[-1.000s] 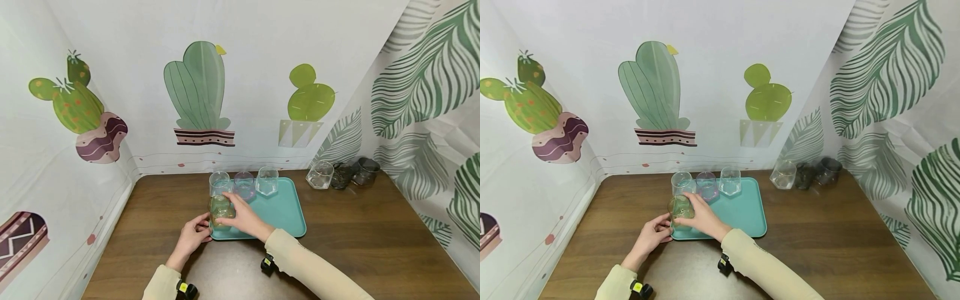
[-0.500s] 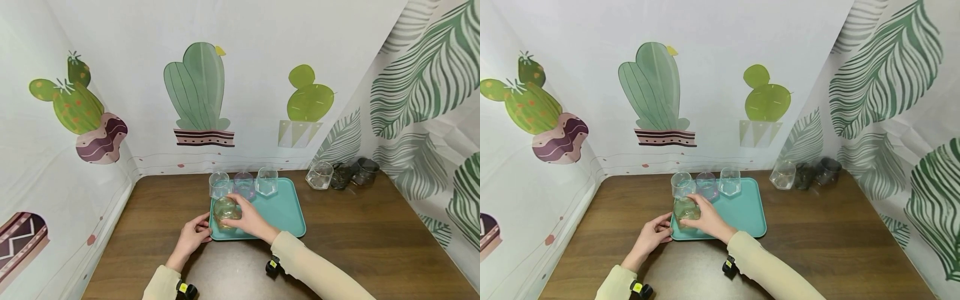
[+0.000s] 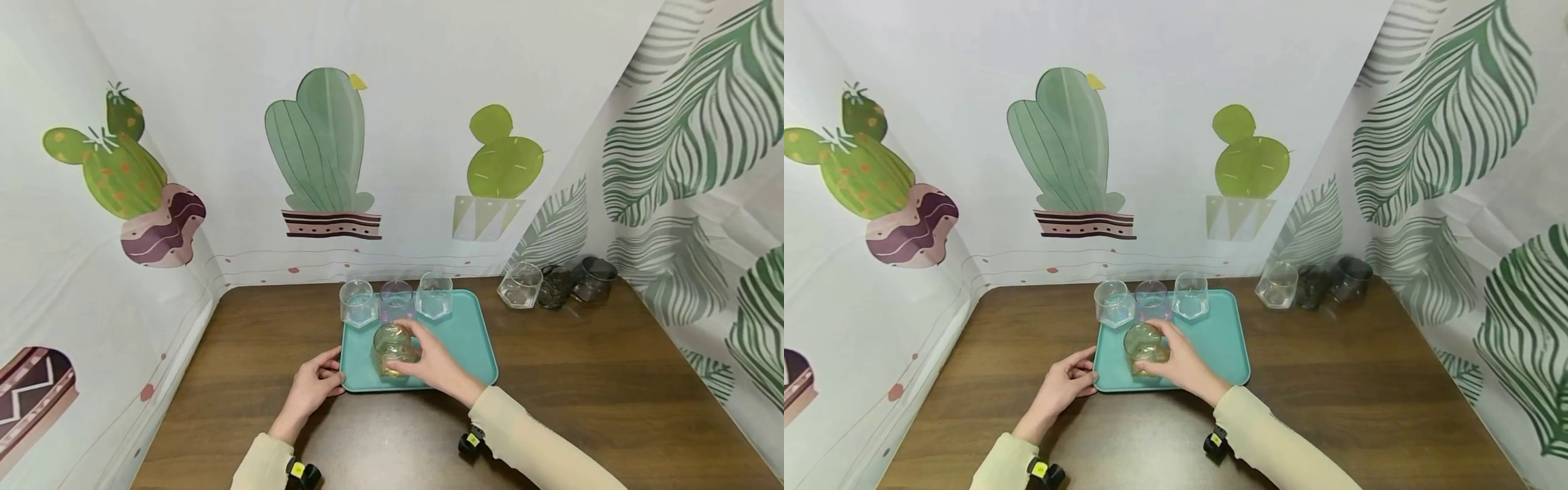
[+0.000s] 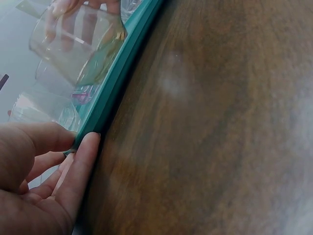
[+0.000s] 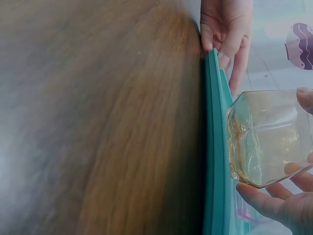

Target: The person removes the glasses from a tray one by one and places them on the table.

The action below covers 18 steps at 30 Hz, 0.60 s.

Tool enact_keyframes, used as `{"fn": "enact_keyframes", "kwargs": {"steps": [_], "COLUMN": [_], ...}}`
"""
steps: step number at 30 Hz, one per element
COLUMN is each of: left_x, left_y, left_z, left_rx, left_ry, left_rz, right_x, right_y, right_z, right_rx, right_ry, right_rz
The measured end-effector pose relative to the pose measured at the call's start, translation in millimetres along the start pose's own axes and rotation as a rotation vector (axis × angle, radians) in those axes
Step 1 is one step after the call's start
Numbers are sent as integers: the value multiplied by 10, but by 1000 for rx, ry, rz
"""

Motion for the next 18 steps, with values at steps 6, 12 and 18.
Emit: {"fn": "enact_keyframes", "kwargs": {"steps": [6,12,18], "left_x": [-10,-18,-14], "left_y": [6,16,10], "left_z": [18,22,25], "left_rx": [4,4,1], "left_ry": [-7,-5,-13], "left_rz": [-3,-9,-8], "right_x": [171,392,653], "right_y": [119,258,384], "right_z": [59,131,220], "right_rx": [-7,-6,-5], "right_ry": [11,50,88], "right_rz": [22,62,118]}}
Point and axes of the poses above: each hand's wrist, its own y-axis away from the middle knuckle, its own x-axis out of the back of the hand, z = x × y, the point moved 6 cm from there along -y, towards the middle knuckle, and after that the axes turned 11 degrees about y, right-handed, at the moved point
